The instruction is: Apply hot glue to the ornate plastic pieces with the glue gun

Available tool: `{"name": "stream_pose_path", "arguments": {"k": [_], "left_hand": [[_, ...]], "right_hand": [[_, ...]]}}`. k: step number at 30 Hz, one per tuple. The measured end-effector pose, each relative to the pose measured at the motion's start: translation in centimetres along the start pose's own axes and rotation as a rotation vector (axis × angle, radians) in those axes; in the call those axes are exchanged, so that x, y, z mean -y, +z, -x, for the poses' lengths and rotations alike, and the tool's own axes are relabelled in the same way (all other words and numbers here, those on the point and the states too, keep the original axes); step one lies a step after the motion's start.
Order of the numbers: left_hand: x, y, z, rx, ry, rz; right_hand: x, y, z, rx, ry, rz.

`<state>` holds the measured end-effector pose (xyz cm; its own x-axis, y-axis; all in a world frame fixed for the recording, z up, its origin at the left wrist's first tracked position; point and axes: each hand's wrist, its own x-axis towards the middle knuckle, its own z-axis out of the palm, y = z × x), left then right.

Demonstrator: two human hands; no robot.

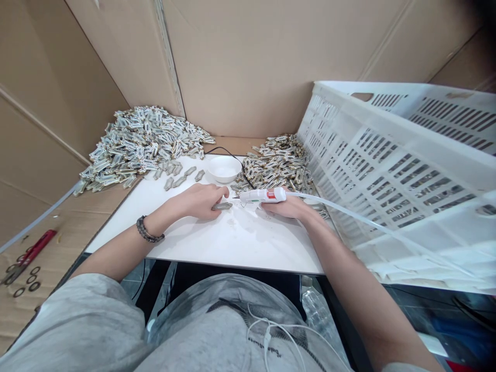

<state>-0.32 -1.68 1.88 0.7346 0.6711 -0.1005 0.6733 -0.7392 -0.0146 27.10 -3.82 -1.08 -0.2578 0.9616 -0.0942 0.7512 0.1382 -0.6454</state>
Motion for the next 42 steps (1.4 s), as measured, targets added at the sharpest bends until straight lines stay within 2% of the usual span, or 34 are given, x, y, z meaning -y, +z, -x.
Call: {"name": "stream_pose_path", "arguments": {"k": [4, 12, 20, 42], "left_hand": [[0.4, 0.3, -0.2, 0.018, -0.022, -0.023], [0.4, 0.0, -0.6, -0.095, -0.07, -0.046], [0.9, 0.8, -1.0, -0.24, 0.094, -0.061], [1.0, 0.9, -1.0, -0.283, 0.124, -0.103]], "right_hand": [[0.0, -0.1, 0.0, 0.014, -0.002, 0.005], [-0.2, 0.0, -0.1, 0.023, -0.027, -0.012], [-0.2, 0.0, -0.2, 0.04, -0.056, 0.012], [0.7, -0.1, 0.0, 0.032, -0.037, 0.02]]}}
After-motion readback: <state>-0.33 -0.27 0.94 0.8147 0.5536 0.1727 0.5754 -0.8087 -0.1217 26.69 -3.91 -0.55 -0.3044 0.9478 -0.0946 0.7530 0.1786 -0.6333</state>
